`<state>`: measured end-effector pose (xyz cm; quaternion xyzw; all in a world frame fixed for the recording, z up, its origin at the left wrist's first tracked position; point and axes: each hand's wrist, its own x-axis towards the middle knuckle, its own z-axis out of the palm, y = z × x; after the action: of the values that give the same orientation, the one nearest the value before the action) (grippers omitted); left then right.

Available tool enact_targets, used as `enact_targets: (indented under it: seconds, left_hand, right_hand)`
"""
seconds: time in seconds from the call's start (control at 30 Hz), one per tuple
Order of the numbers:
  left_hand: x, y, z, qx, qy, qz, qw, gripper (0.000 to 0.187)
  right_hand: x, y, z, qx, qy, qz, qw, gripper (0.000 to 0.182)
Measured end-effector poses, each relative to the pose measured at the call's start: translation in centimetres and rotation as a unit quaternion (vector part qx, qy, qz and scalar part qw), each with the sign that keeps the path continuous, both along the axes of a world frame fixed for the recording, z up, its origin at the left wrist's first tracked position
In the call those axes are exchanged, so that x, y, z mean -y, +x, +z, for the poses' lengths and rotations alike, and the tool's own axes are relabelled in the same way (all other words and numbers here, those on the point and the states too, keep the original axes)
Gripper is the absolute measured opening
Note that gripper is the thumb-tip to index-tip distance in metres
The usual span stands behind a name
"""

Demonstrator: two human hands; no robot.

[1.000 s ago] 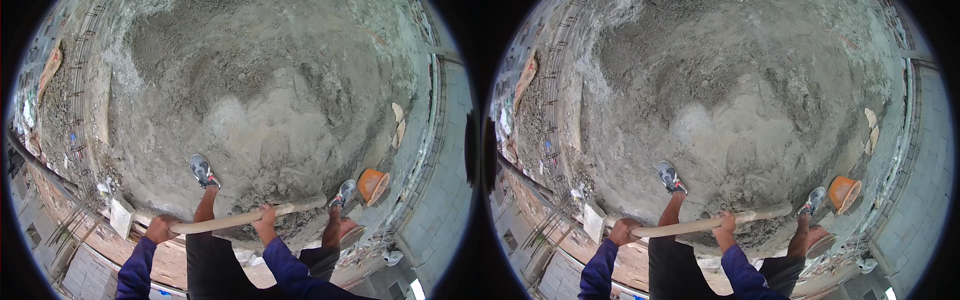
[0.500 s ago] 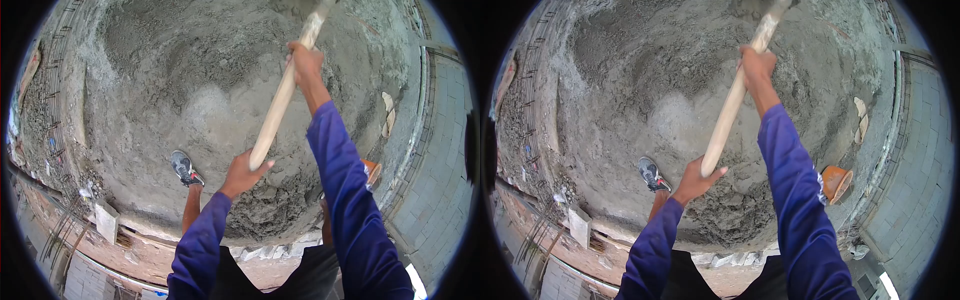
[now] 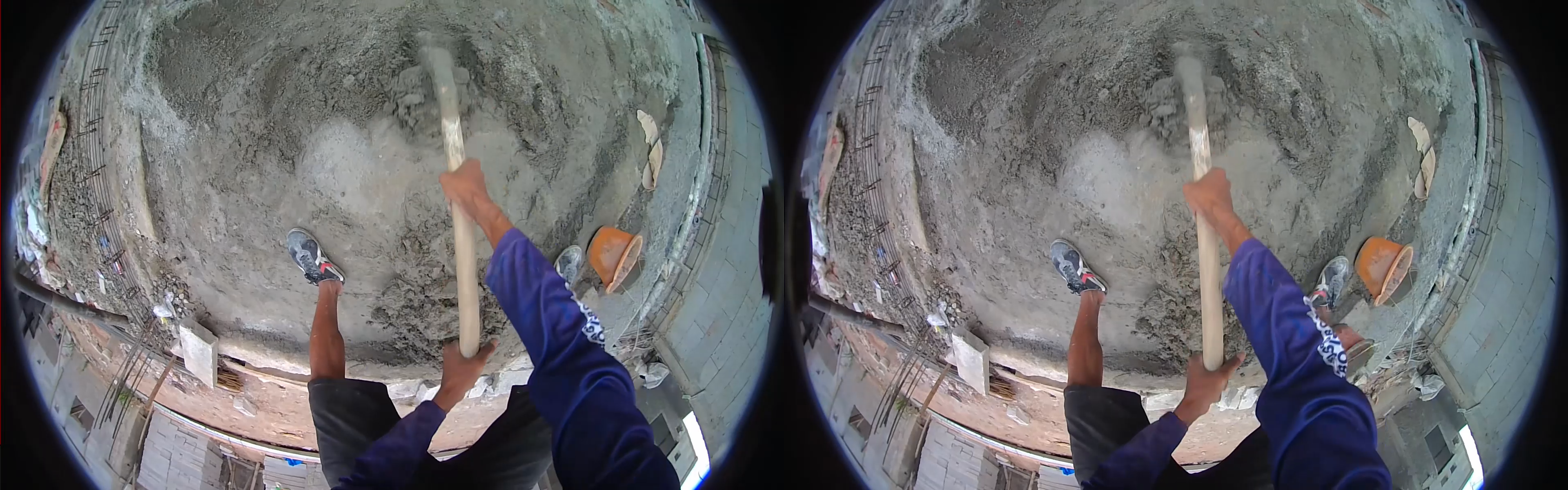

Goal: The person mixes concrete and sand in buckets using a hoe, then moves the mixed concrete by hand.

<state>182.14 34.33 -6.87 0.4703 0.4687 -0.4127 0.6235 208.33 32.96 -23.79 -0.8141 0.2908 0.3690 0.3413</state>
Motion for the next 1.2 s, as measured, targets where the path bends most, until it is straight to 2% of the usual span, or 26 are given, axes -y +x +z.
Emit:
enact_targets:
  seconds: [0.03, 0.07, 0.1, 0.13, 0.17, 0.2, 0.23, 0.27, 0.3, 0.33, 0.37, 0.4, 0.43, 0.5, 0.53, 0.57, 0.63, 0.67, 0.73, 0.8, 0.87, 0.93, 1.0, 1.1, 1.2]
  left_hand:
    - [0.4, -3.1, 0.7, -0.028, -0.032, 0.009, 0.999, 0.047]
    - [1.0, -6.8, 1.3, -0.02, 0.003, -0.012, 1.0, 0.048]
    - [1.6, -11.6, 1.4, 0.012, 0.042, -0.036, 0.998, 0.048]
    - [1.5, -14.5, 2.7, 0.005, 0.083, -0.11, 0.991, 0.048]
    - [2.0, -19.0, 3.5, -0.02, 0.099, -0.133, 0.986, 0.045]
    - [2.3, -23.0, 4.4, -0.048, 0.102, -0.161, 0.981, 0.041]
    - [2.6, -25.7, 5.6, -0.021, 0.137, -0.165, 0.976, 0.037]
    - [3.2, -28.3, 6.2, -0.043, 0.115, -0.193, 0.974, 0.034]
    - [3.4, -28.2, 6.4, -0.036, 0.137, -0.19, 0.971, 0.033]
    - [3.5, -27.0, 5.9, -0.026, 0.159, -0.189, 0.969, 0.031]
    - [3.2, -25.7, 3.7, 0.017, 0.167, -0.185, 0.968, 0.029]
    - [2.8, -23.8, 1.2, 0.056, 0.173, -0.181, 0.966, 0.028]
    - [1.7, -19.8, -1.5, 0.128, 0.223, -0.202, 0.945, 0.026]
    - [-1.8, -10.3, -6.2, 0.191, 0.264, -0.255, 0.91, 0.029]
    - [-3.7, -6.1, -8.4, 0.214, 0.267, -0.256, 0.904, 0.035]
    - [-6.0, -1.2, -9.5, 0.217, 0.267, -0.282, 0.895, 0.04]
    - [-9.8, 7.8, -10.0, 0.231, 0.315, -0.3, 0.87, 0.038]
    - [-11.3, 11.5, -9.6, 0.233, 0.34, -0.306, 0.858, 0.036]
    - [-12.4, 16.2, -9.0, 0.226, 0.339, -0.297, 0.864, 0.035]
    - [-11.2, 16.5, -8.7, 0.219, 0.334, -0.283, 0.872, 0.034]
    - [-8.3, 12.8, -8.9, 0.171, 0.301, -0.249, 0.904, 0.031]
    - [-7.5, 7.2, -9.5, 0.158, 0.289, -0.262, 0.907, 0.032]
    - [-6.8, 3.6, -7.4, 0.077, 0.243, -0.276, 0.927, 0.031]
    - [-2.5, -3.9, -4.7, 0.062, 0.204, -0.286, 0.934, 0.034]
    - [0.8, -11.4, -1.7, 0.022, 0.155, -0.284, 0.946, 0.038]
  right_hand:
    - [1.3, -5.4, -2.6, 0.053, -0.039, 0.017, 0.998, 0.035]
    - [2.0, -9.2, -1.1, 0.0, -0.029, 0.008, 1.0, 0.04]
    - [3.1, -15.1, -2.9, 0.041, -0.081, 0.027, 0.996, 0.042]
    - [4.6, -20.4, -3.3, 0.04, -0.073, 0.043, 0.996, 0.042]
    - [5.9, -25.8, -3.7, 0.034, -0.031, -0.02, 0.999, 0.042]
    - [5.9, -27.8, -0.2, -0.043, -0.014, -0.1, 0.994, 0.04]
    - [6.7, -30.3, -0.2, -0.05, -0.015, -0.141, 0.989, 0.028]
    - [7.4, -33.0, -0.3, -0.056, -0.017, -0.183, 0.981, 0.017]
    - [7.0, -31.0, 3.7, -0.079, 0.033, -0.262, 0.961, 0.01]
    - [6.7, -28.0, 5.4, -0.08, 0.071, -0.3, 0.948, 0.009]
    - [6.3, -24.3, 6.2, -0.078, 0.108, -0.339, 0.931, 0.01]
    - [5.8, -20.3, 6.4, -0.058, 0.135, -0.328, 0.933, 0.011]
    - [5.1, -15.6, 6.8, -0.042, 0.202, -0.348, 0.915, 0.01]
    - [3.4, -6.2, 5.6, -0.003, 0.334, -0.327, 0.884, 0.015]
    - [2.1, -1.5, 4.6, 0.026, 0.419, -0.323, 0.848, 0.018]
    - [0.5, 3.5, 3.6, 0.036, 0.472, -0.284, 0.834, 0.021]
    - [-3.4, 12.0, 2.2, 0.083, 0.536, -0.224, 0.81, 0.023]
    - [-5.4, 15.1, 1.0, 0.108, 0.527, -0.217, 0.815, 0.022]
    - [-8.7, 18.8, -1.4, 0.117, 0.435, -0.209, 0.868, 0.012]
    - [-9.3, 18.9, -4.7, 0.08, 0.341, -0.15, 0.925, 0.01]
    - [-8.4, 14.0, -7.0, 0.016, 0.258, -0.17, 0.951, 0.01]
    - [-7.4, 8.4, -6.8, -0.008, 0.218, -0.191, 0.957, 0.015]
    - [-5.6, 3.2, -5.7, -0.055, 0.178, -0.198, 0.962, 0.014]
    - [-2.0, -3.6, -3.8, -0.073, 0.149, -0.194, 0.967, 0.013]
    - [1.6, -11.8, -1.6, -0.111, 0.062, -0.163, 0.979, 0.015]
